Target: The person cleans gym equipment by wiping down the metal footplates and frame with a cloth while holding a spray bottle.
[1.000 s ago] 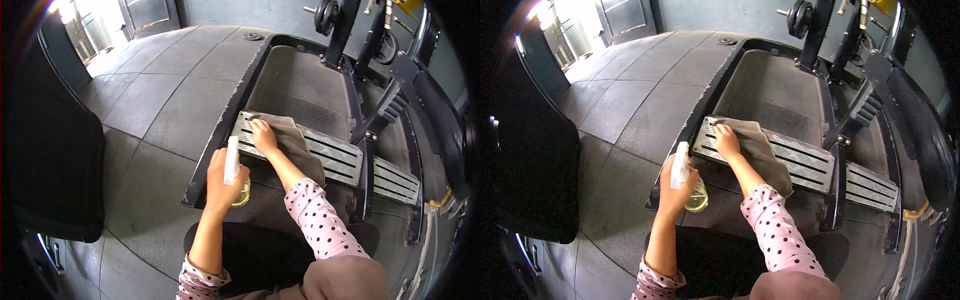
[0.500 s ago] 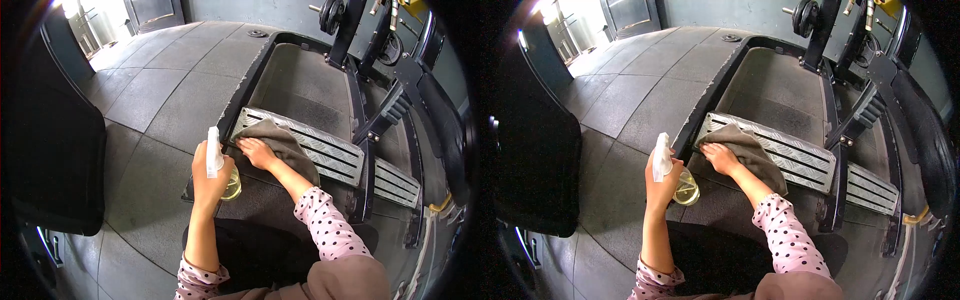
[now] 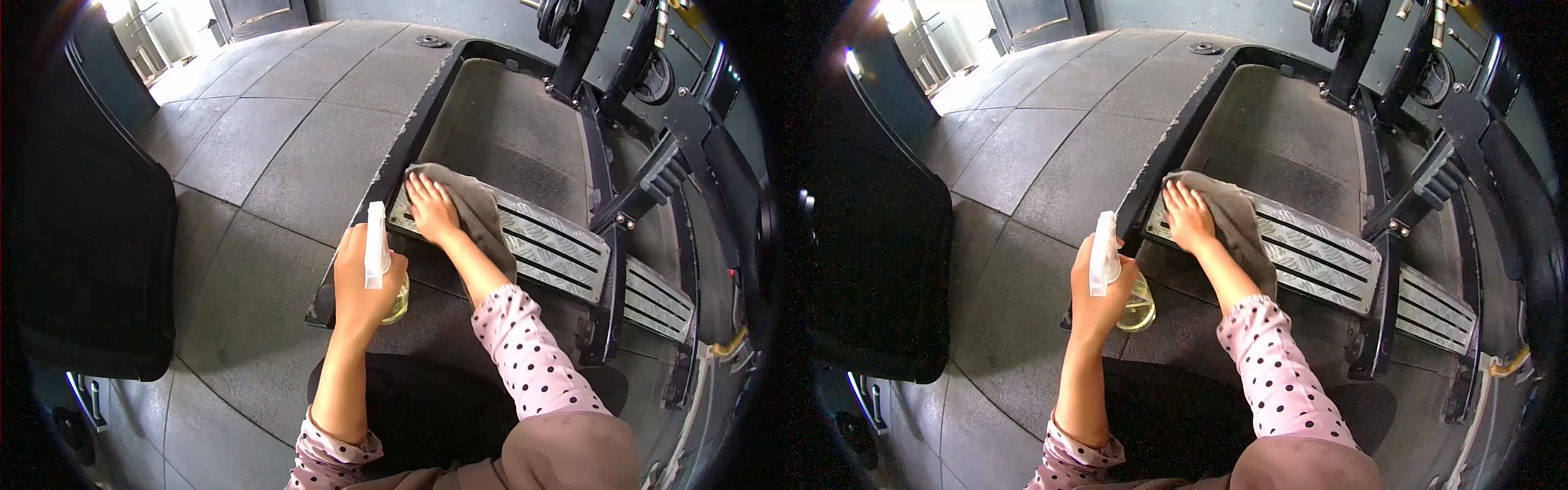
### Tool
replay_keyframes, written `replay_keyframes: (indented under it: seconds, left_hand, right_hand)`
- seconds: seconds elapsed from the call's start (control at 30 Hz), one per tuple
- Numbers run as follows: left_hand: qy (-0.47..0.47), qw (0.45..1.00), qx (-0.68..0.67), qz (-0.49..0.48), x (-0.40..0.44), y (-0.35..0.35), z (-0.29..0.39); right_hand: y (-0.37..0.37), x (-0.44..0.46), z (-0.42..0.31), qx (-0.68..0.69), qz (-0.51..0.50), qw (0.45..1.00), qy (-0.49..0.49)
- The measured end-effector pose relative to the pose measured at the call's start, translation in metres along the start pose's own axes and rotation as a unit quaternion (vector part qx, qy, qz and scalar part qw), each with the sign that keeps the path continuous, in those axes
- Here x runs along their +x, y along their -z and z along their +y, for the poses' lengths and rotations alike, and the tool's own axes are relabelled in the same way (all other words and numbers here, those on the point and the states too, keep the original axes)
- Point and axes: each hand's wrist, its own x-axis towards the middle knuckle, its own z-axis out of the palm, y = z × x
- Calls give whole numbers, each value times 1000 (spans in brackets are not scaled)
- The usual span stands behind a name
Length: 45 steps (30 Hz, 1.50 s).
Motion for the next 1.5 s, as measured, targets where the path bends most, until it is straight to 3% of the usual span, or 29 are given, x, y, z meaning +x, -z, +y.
replay_keyframes:
  seconds: [0.23, 0.4, 0.47, 0.5, 0.63, 0.7, 0.8, 0.97, 1.07, 1.17, 1.23, 1.5]
  left_hand:
    - [-10, 998, -62, -14, -8, -7, 16]
    - [-19, 999, -13, -33, -11, -7, 9]
    - [-21, 999, -6, -34, -10, -6, 13]
    - [-24, 999, -3, -36, -9, -6, 15]
    - [-13, 999, -42, -29, -7, -5, 16]
    - [-3, 998, -63, -26, -6, -5, 23]
    - [-38, 997, -65, -20, -6, -10, 25]
    - [1, 997, -77, -28, -8, -10, 20]
    - [22, 996, -76, -47, -9, -11, 25]
    - [36, 995, -71, -68, -9, -14, 25]
    - [45, 994, -75, -68, -11, -16, 24]
    - [53, 993, -62, -90, -16, -13, 19]
  right_hand:
    - [47, -115, 15, -40, -33, 993, 104]
    - [109, -218, 104, -108, -85, 990, -6]
    - [145, -245, 134, -48, -21, 993, -104]
    - [143, -253, 151, 16, 70, 990, -120]
    - [121, -246, 164, -77, 56, 982, -161]
    - [101, -228, 161, -59, 92, 979, -171]
    - [72, -159, 110, 26, 116, 987, -113]
    - [6, -8, 26, -2, 108, 993, -36]
    - [-14, 38, 7, 16, 128, 990, -65]
    - [-3, 36, 24, 37, 157, 986, -48]
    - [16, 24, 42, 30, 68, 990, -115]
    - [82, -96, 162, -58, 86, 970, -220]
